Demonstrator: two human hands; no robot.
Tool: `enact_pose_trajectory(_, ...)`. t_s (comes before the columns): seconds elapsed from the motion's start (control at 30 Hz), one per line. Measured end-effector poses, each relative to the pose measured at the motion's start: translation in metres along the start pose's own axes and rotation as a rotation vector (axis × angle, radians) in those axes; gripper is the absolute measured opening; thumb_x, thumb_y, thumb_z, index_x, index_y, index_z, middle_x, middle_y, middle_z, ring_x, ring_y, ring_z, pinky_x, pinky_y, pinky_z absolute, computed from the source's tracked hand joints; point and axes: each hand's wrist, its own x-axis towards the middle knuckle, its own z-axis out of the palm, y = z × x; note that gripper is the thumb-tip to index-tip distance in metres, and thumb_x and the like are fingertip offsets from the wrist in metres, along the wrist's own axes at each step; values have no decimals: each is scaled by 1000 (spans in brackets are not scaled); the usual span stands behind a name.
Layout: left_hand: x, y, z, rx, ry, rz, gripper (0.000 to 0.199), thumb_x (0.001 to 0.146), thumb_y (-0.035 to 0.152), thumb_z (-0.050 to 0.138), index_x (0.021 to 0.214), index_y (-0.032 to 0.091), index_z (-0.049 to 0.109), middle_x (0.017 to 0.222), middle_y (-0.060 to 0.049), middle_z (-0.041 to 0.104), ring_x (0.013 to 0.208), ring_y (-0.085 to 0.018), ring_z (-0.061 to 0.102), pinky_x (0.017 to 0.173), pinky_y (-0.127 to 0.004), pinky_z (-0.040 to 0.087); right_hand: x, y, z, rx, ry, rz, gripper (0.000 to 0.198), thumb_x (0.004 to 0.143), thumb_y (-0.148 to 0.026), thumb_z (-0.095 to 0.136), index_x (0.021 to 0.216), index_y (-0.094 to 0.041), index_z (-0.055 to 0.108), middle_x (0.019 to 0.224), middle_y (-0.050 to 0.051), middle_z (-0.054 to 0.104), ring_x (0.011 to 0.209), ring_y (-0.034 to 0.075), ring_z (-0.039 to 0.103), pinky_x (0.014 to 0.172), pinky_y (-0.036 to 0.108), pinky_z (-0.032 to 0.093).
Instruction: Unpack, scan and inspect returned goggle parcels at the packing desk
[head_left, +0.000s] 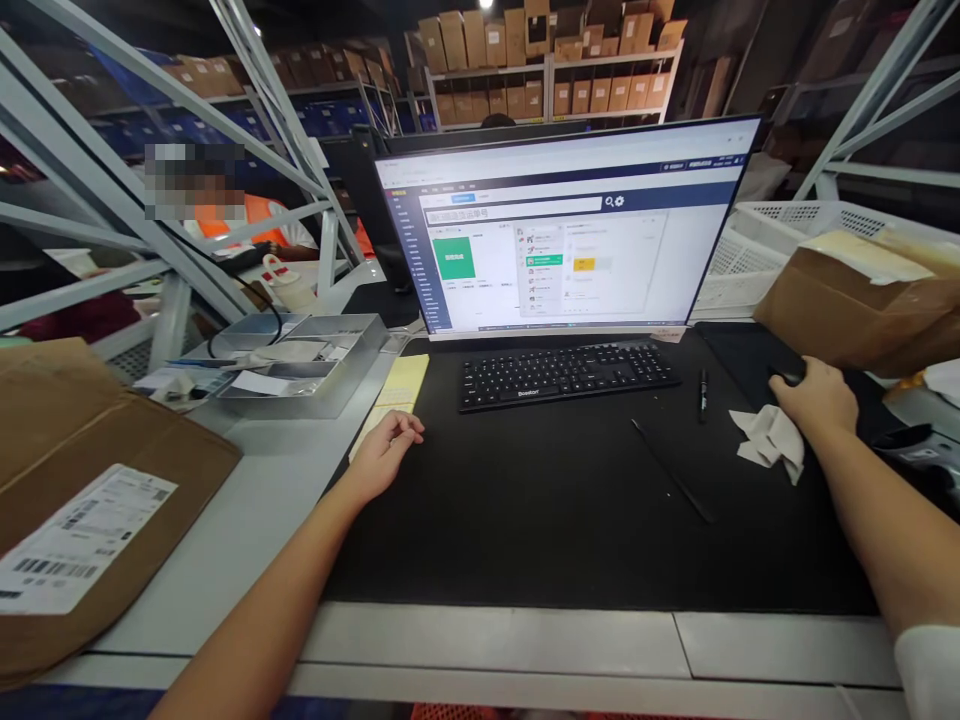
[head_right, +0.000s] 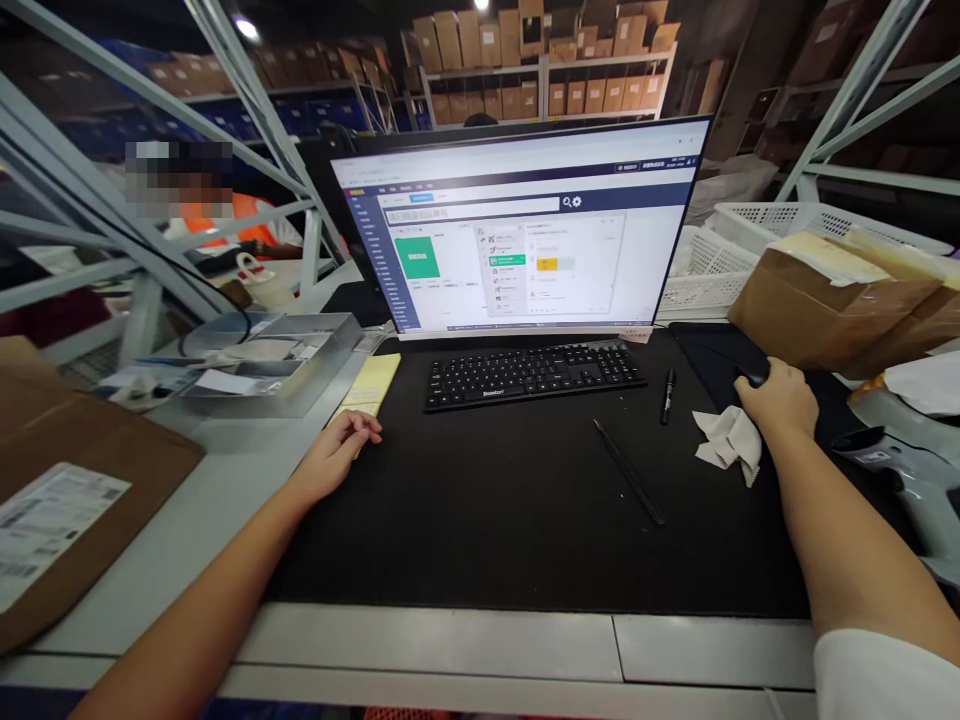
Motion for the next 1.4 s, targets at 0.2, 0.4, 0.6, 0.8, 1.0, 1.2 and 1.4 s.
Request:
enact_pose_trajectory(0.2,0,-5,0,68,14,47,18,92,32,52,82,22,42,101,-5,59,82,-16,64,80,-34,50,4,3,5,-7,-8,3,59,90,-56,51,134,-18,60,132,17,57,114,34,59,93,44,50)
enact_pose_trajectory(0.4,0,-10,1,54,-4,89,14,90,25,51,83,22,39,100,-4,59,80,-15,62,81,-34,48,5,5,7,-20,-17,-16,61,92,-56,47,142,-22,57,142,14,51,120,34,57,98,45,48)
enact_pose_trajectory(0.6,-1,-4,0,3,-18,23,19,95,35,51,84,22,42,101,-4,60,84,-17,63,83,-35,47,5,4,5,-12,-6,-5,62,90,-57,51,136,-16,59,132,17,57,115,34,59,95,44,50)
enact_pose_trajectory(0.8,-1,-2,0,23,-3,39,18,95,33,48,83,22,41,100,-5,60,85,-18,63,86,-38,47,6,5,6,-11,-22,-35,60,92,-55,47,142,-22,58,146,13,50,123,34,55,103,44,45)
enact_pose_trajectory(1.0,0,-1,0,26,40,79,16,85,25,52,80,23,37,99,-4,59,80,-17,63,82,-36,48,4,2,4,-4,2,15,69,90,-58,51,144,-15,52,134,20,56,116,35,59,95,45,49)
enact_pose_trajectory(1.2,-1,4,2,31,-14,34,20,92,36,53,82,22,43,99,-5,61,85,-18,63,84,-36,49,3,3,5,-5,-20,-26,56,92,-54,47,135,-21,62,141,14,53,120,33,57,99,44,47)
enact_pose_trajectory(1.4,0,5,3,80,-31,66,17,88,32,53,77,22,43,98,-6,63,82,-19,63,81,-36,50,2,3,2,3,4,-29,72,90,-60,47,147,-16,50,134,20,56,113,37,59,91,46,49)
